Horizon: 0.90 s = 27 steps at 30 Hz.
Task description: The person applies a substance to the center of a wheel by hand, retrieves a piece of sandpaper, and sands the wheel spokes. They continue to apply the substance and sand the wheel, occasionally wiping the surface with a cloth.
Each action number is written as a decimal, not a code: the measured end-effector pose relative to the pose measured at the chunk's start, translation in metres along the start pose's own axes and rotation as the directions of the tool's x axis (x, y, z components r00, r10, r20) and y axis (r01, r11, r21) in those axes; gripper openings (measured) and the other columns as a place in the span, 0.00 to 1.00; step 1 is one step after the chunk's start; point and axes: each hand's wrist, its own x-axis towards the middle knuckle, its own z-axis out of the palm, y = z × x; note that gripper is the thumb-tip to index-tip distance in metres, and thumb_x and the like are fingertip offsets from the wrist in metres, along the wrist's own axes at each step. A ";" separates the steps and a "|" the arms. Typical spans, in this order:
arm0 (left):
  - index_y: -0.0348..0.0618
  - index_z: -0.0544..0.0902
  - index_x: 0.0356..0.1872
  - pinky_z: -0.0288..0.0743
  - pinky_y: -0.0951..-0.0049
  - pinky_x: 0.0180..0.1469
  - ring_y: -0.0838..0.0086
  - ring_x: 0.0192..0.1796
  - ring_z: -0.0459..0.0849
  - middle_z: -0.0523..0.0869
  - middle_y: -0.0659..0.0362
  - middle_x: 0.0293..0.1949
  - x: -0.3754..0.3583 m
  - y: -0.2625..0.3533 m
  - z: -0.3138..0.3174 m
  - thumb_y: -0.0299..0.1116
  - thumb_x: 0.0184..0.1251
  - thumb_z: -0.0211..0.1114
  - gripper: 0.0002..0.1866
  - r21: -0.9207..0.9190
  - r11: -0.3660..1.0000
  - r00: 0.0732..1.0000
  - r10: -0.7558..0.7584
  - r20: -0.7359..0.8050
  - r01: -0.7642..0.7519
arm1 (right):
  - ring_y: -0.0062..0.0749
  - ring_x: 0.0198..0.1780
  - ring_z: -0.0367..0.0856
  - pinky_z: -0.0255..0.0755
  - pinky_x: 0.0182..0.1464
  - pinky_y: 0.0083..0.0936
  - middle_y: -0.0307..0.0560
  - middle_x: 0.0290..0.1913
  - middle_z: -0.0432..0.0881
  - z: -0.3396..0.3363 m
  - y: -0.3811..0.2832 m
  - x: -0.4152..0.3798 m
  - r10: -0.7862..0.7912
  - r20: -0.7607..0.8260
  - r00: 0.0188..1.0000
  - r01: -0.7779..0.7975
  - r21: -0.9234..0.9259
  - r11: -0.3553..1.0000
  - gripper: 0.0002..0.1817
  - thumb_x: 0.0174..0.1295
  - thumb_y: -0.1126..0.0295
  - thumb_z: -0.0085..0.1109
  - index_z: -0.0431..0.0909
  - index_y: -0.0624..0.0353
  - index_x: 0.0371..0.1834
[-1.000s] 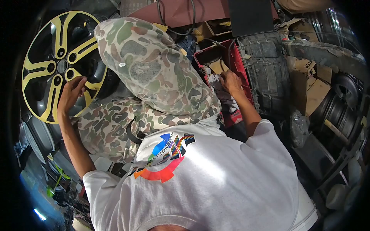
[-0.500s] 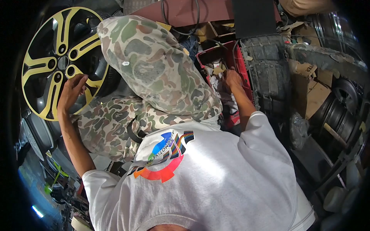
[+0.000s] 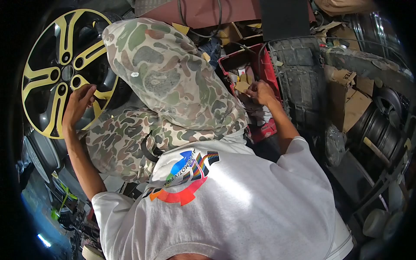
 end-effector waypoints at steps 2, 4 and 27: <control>0.33 0.87 0.51 0.70 0.75 0.34 0.80 0.28 0.74 0.78 0.63 0.24 -0.001 0.000 -0.001 0.46 0.80 0.64 0.21 -0.014 1.000 1.000 -0.009 -0.003 0.009 | 0.57 0.54 0.86 0.79 0.57 0.44 0.57 0.48 0.86 0.004 0.014 0.003 -0.021 -0.045 0.999 0.025 0.093 0.995 0.21 0.62 0.53 0.75 0.87 0.58 0.47; 0.33 0.87 0.52 0.70 0.75 0.34 0.80 0.28 0.74 0.78 0.63 0.24 -0.002 0.004 -0.001 0.46 0.80 0.64 0.22 0.009 1.000 1.000 0.006 -0.010 -0.006 | 0.57 0.56 0.85 0.79 0.57 0.47 0.57 0.51 0.85 0.009 0.023 0.005 -0.005 -0.120 0.993 0.025 0.164 0.986 0.23 0.60 0.55 0.76 0.85 0.55 0.54; 0.34 0.87 0.52 0.73 0.76 0.39 0.81 0.33 0.77 0.79 0.63 0.27 -0.011 0.033 -0.001 0.46 0.80 0.64 0.21 -0.225 0.938 0.964 0.249 -0.092 -0.264 | 0.14 0.25 0.73 0.66 0.26 0.18 0.35 0.28 0.80 -0.097 -0.119 -0.052 -0.012 -0.620 0.785 0.484 0.599 0.638 0.14 0.78 0.61 0.61 0.81 0.62 0.38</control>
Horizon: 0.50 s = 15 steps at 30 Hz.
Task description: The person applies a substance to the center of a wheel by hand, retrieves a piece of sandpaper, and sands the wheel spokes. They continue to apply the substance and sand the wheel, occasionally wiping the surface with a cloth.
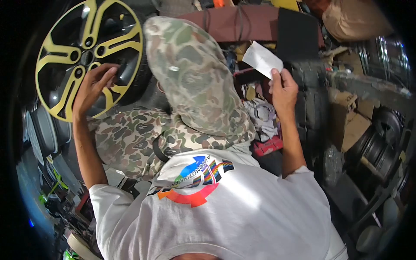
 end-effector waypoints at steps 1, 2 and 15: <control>0.34 0.87 0.54 0.73 0.77 0.40 0.82 0.34 0.76 0.80 0.64 0.30 0.000 0.012 0.000 0.45 0.81 0.63 0.21 -0.019 0.999 0.999 0.037 0.021 -0.037 | 0.13 0.26 0.74 0.67 0.27 0.17 0.35 0.29 0.80 0.006 -0.024 0.006 -0.048 0.010 0.999 0.047 0.045 0.998 0.13 0.78 0.63 0.61 0.83 0.63 0.43; 0.34 0.86 0.56 0.73 0.77 0.41 0.83 0.35 0.75 0.81 0.64 0.33 0.000 0.025 -0.001 0.44 0.82 0.62 0.20 -0.040 0.996 0.996 0.076 0.040 -0.075 | 0.13 0.26 0.74 0.68 0.27 0.15 0.35 0.30 0.80 0.013 -0.050 0.011 -0.098 0.021 0.995 0.095 0.089 0.991 0.12 0.78 0.65 0.61 0.84 0.64 0.47; 0.28 0.75 0.71 0.80 0.67 0.62 0.68 0.58 0.87 0.87 0.49 0.59 -0.009 0.062 -0.028 0.77 0.68 0.57 0.54 -0.658 0.544 0.809 0.560 -0.177 -0.520 | 0.15 0.30 0.75 0.68 0.31 0.13 0.41 0.41 0.86 0.144 -0.266 0.032 -0.738 0.509 0.443 0.535 0.510 0.674 0.15 0.71 0.86 0.51 0.88 0.65 0.52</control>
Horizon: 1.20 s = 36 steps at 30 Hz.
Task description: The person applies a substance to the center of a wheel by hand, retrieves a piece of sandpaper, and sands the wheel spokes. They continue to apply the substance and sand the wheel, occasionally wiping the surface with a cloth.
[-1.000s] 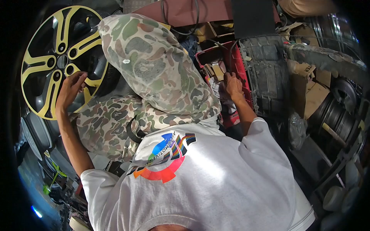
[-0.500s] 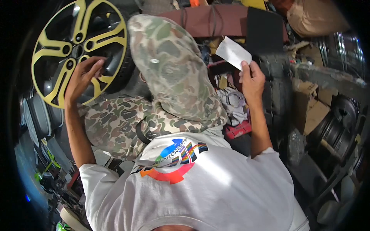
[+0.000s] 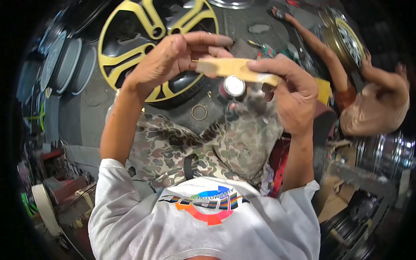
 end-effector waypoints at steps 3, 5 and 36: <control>0.32 0.85 0.61 0.80 0.71 0.60 0.74 0.55 0.87 0.90 0.53 0.52 -0.025 0.011 -0.012 0.56 0.74 0.69 0.33 0.143 0.980 0.974 -0.110 -0.197 0.140 | 0.17 0.30 0.75 0.64 0.31 0.15 0.39 0.35 0.82 0.024 -0.004 0.035 -0.021 0.143 0.989 0.028 -0.047 0.999 0.18 0.64 0.90 0.52 0.90 0.64 0.47; 0.35 0.89 0.55 0.82 0.77 0.51 0.80 0.43 0.88 0.92 0.60 0.41 -0.034 0.021 -0.011 0.39 0.70 0.77 0.20 0.040 0.984 0.957 -0.156 -0.246 0.171 | 0.18 0.31 0.75 0.66 0.31 0.16 0.38 0.34 0.81 0.038 0.003 0.055 -0.077 0.177 0.981 0.110 -0.182 0.977 0.19 0.62 0.91 0.51 0.90 0.64 0.46; 0.30 0.89 0.52 0.83 0.79 0.47 0.80 0.40 0.88 0.91 0.58 0.39 -0.033 0.006 -0.012 0.34 0.72 0.75 0.17 0.148 0.988 0.861 0.030 -0.509 0.053 | 0.19 0.44 0.86 0.80 0.49 0.19 0.40 0.42 0.88 0.081 0.052 0.067 0.241 0.206 0.949 -0.295 0.304 0.906 0.10 0.66 0.77 0.74 0.84 0.64 0.47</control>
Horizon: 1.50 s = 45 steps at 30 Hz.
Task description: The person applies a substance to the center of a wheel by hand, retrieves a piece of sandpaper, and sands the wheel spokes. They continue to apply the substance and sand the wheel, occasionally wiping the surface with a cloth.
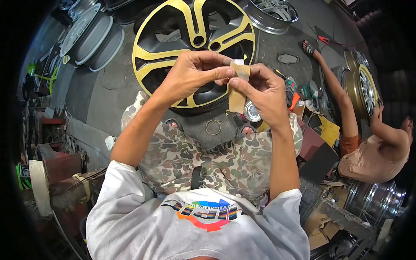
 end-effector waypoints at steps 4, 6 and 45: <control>0.30 0.89 0.50 0.83 0.78 0.46 0.80 0.39 0.87 0.91 0.58 0.39 0.003 0.000 0.003 0.34 0.71 0.75 0.16 -0.085 0.996 0.999 0.001 -0.046 -0.005 | 0.21 0.49 0.85 0.79 0.55 0.22 0.41 0.47 0.88 0.004 -0.003 -0.002 -0.073 -0.073 0.995 0.072 -0.017 0.997 0.19 0.65 0.75 0.75 0.82 0.65 0.57; 0.32 0.88 0.50 0.84 0.77 0.47 0.79 0.39 0.88 0.91 0.58 0.40 0.006 -0.002 0.002 0.34 0.73 0.74 0.15 -0.107 0.994 0.995 0.028 -0.092 -0.038 | 0.24 0.56 0.82 0.79 0.57 0.24 0.44 0.58 0.83 0.002 -0.002 -0.001 -0.085 -0.010 0.996 0.085 0.002 0.996 0.29 0.64 0.73 0.76 0.76 0.64 0.68; 0.29 0.83 0.61 0.88 0.78 0.54 0.73 0.49 0.91 0.90 0.51 0.49 0.003 0.004 0.009 0.35 0.71 0.75 0.24 -0.149 0.984 0.987 0.073 -0.146 -0.095 | 0.17 0.47 0.81 0.77 0.47 0.18 0.37 0.44 0.82 0.004 0.008 0.002 -0.220 -0.016 0.975 0.218 -0.080 0.973 0.09 0.70 0.73 0.70 0.85 0.65 0.48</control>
